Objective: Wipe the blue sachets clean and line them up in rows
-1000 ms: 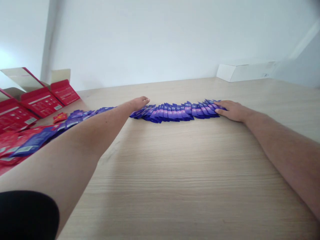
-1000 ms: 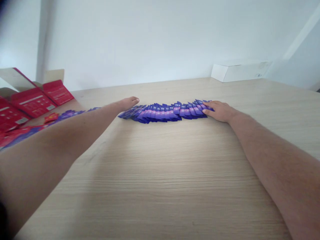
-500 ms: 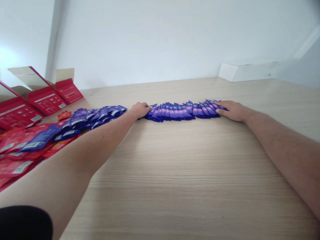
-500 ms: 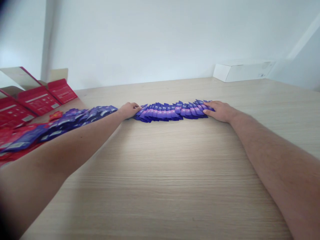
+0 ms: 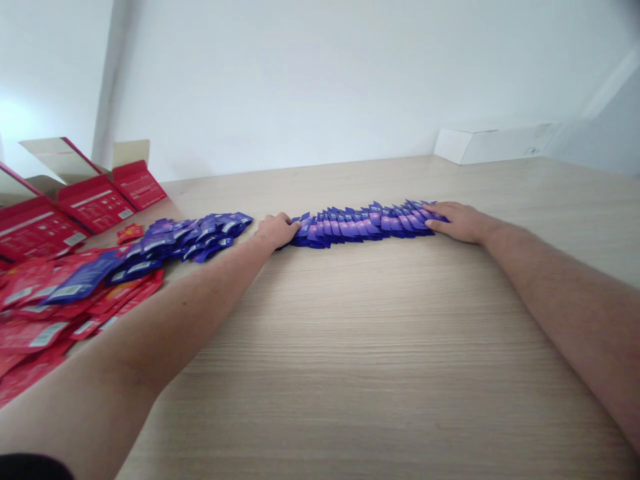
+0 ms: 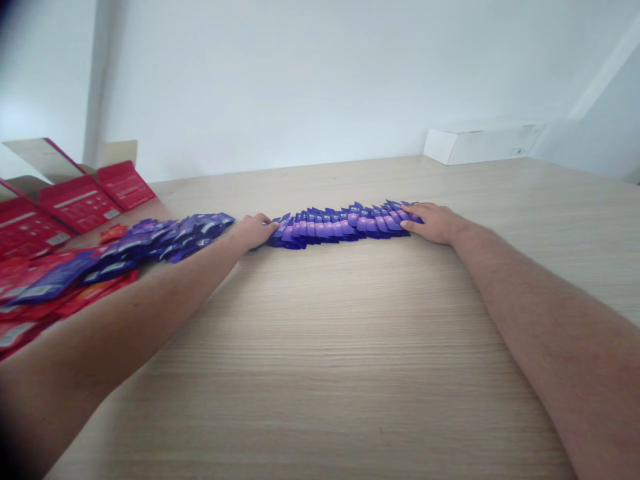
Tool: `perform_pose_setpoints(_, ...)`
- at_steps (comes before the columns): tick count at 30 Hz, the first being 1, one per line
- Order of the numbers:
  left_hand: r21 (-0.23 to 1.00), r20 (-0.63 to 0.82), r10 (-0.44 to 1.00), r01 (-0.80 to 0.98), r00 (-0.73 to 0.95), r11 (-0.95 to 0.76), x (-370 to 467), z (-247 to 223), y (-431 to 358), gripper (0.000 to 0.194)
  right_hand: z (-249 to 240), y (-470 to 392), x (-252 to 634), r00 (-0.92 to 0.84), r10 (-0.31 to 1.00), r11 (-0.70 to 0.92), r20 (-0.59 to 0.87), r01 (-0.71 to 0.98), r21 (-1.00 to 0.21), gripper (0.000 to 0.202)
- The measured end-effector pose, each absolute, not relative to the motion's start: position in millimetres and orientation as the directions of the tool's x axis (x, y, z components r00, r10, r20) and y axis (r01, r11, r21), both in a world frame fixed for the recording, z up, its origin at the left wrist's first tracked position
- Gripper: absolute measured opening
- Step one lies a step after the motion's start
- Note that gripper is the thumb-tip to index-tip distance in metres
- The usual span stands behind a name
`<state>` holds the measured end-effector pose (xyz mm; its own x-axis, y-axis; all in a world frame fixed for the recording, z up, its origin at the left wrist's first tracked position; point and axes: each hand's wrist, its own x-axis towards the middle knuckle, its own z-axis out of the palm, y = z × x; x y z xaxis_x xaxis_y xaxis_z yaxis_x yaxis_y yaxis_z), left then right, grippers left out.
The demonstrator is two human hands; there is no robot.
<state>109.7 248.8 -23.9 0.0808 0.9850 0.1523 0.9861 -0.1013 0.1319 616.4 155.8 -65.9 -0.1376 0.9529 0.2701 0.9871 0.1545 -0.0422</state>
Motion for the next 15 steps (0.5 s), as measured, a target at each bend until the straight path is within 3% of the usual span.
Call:
perform_pose_setpoints(11, 0.28, 0.241, 0.955, 0.929, 0.175, -0.241, 79, -19, 232, 0.066, -57, 146, 598, -0.033, 0.965, 0.058, 0.258, 0.994, -0.089, 0.076)
perform_pose_setpoints(15, 0.262, 0.308, 0.924, 0.913, 0.227, -0.312, 59, -21, 216, 0.069, -55, 144, 598, -0.014, 0.96, 0.046, 0.279, 0.993, -0.105, 0.073)
